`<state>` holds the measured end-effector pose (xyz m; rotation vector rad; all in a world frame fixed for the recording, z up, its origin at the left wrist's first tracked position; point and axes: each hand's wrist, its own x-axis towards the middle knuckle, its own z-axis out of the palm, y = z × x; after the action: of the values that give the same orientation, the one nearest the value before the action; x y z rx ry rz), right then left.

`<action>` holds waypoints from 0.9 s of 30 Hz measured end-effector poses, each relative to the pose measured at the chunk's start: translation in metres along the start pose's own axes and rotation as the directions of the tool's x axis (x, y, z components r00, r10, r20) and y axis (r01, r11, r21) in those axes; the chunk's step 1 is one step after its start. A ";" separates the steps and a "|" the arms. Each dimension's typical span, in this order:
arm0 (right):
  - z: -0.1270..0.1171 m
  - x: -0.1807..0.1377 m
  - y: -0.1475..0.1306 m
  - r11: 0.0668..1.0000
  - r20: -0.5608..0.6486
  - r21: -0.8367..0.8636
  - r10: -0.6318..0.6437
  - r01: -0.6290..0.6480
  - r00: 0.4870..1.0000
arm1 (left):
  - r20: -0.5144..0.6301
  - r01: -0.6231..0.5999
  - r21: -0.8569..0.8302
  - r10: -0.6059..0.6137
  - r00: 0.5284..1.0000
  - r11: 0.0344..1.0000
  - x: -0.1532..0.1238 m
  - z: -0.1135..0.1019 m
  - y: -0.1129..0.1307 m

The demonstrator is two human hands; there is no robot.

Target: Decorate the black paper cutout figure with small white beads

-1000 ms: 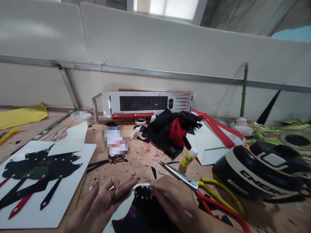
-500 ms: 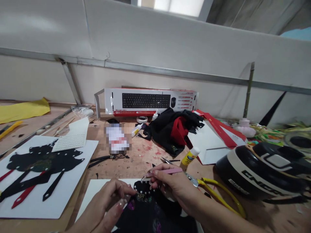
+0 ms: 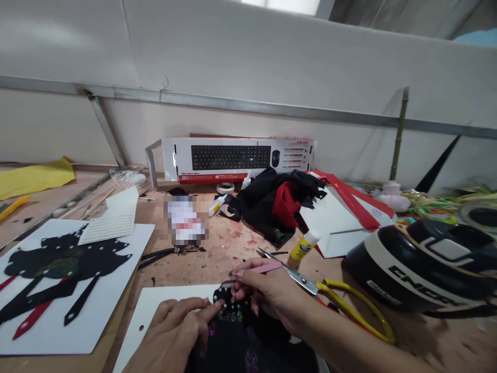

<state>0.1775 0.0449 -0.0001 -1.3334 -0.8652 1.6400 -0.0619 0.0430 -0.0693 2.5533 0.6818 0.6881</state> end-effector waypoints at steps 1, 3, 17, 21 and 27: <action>0.000 0.000 0.000 1.000 0.000 -0.005 -0.002 0.002 1.000 | -0.012 -0.011 0.007 0.011 1.000 1.000 -0.001 0.001 -0.001; 0.001 0.001 0.001 1.000 -0.004 -0.016 -0.002 0.002 1.000 | -0.025 -0.021 0.022 0.022 0.999 1.000 -0.002 0.002 -0.002; -0.002 0.003 0.005 1.000 0.027 -0.013 -0.026 0.026 0.999 | 0.026 -0.092 0.194 0.089 0.996 0.977 0.028 -0.029 0.025; 0.000 0.002 0.004 1.000 0.016 0.000 -0.013 0.013 1.000 | 0.043 -0.113 0.231 0.105 0.993 0.966 0.027 -0.027 0.023; 0.001 0.001 0.003 0.999 0.005 -0.026 -0.022 0.022 1.000 | 0.028 -0.087 0.201 0.084 0.996 0.976 0.027 -0.028 0.023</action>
<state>0.1760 0.0442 -0.0026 -1.3331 -0.9037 1.6209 -0.0485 0.0465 -0.0266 2.7864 0.6695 0.6508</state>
